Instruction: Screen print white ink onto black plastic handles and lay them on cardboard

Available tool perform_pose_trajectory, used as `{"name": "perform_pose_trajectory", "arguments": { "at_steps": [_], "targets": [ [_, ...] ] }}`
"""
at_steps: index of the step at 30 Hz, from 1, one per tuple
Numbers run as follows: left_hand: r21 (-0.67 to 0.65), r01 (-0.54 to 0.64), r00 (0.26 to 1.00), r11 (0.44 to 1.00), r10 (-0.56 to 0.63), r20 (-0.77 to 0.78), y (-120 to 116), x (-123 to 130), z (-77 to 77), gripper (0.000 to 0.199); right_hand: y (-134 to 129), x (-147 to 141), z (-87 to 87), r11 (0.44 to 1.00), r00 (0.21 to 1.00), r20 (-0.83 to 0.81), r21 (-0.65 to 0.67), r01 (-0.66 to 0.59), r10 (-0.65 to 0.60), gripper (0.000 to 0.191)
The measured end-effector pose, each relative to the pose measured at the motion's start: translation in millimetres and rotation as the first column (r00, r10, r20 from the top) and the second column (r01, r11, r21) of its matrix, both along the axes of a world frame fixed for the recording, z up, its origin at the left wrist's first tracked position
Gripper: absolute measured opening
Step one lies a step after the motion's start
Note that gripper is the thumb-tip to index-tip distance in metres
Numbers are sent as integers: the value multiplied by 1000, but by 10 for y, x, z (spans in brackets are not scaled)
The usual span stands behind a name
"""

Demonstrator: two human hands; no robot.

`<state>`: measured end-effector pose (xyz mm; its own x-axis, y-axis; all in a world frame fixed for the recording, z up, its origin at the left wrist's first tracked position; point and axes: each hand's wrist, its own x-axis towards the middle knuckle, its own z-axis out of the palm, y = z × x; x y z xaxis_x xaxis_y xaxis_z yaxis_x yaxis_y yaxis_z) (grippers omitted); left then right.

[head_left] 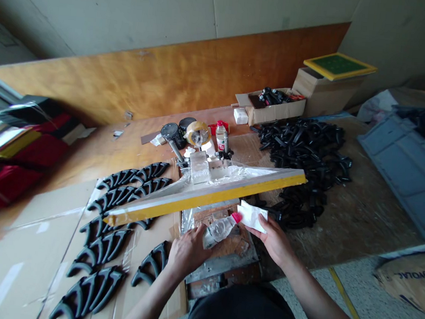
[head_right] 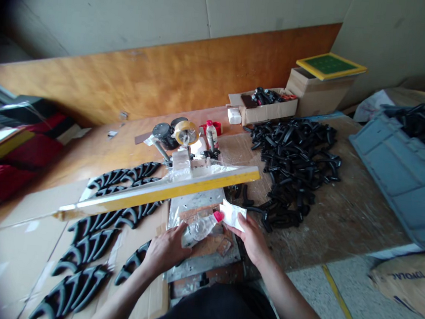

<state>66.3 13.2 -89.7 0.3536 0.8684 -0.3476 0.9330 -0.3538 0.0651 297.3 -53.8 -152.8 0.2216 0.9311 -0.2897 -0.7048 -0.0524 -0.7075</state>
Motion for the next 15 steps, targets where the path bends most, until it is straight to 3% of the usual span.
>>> {"name": "perform_pose_trajectory", "arguments": {
  "at_steps": [6, 11, 13, 15],
  "targets": [
    [27, -16, 998, 1000, 15, 55, 29, -106, -115, 46, 68, -48, 12, 1000, 1000, 5, -8, -26, 26, 35],
    [-64, -101, 976, 993, 111, 189, 14, -231, -127, 52, 148, -96, 45, 996, 993, -90, -30, -82, 79, 35],
    [-190, -152, 914, 970, 211, 346, -2, -311, -117, 55, 171, -110, 61, 993, 982, -162, -55, -107, 97, 35],
    [-311, -214, 773, 926, 355, 526, -19, -412, -124, 55, 185, -120, 65, 990, 973, -209, -88, -113, 92, 32]
  ]
}}
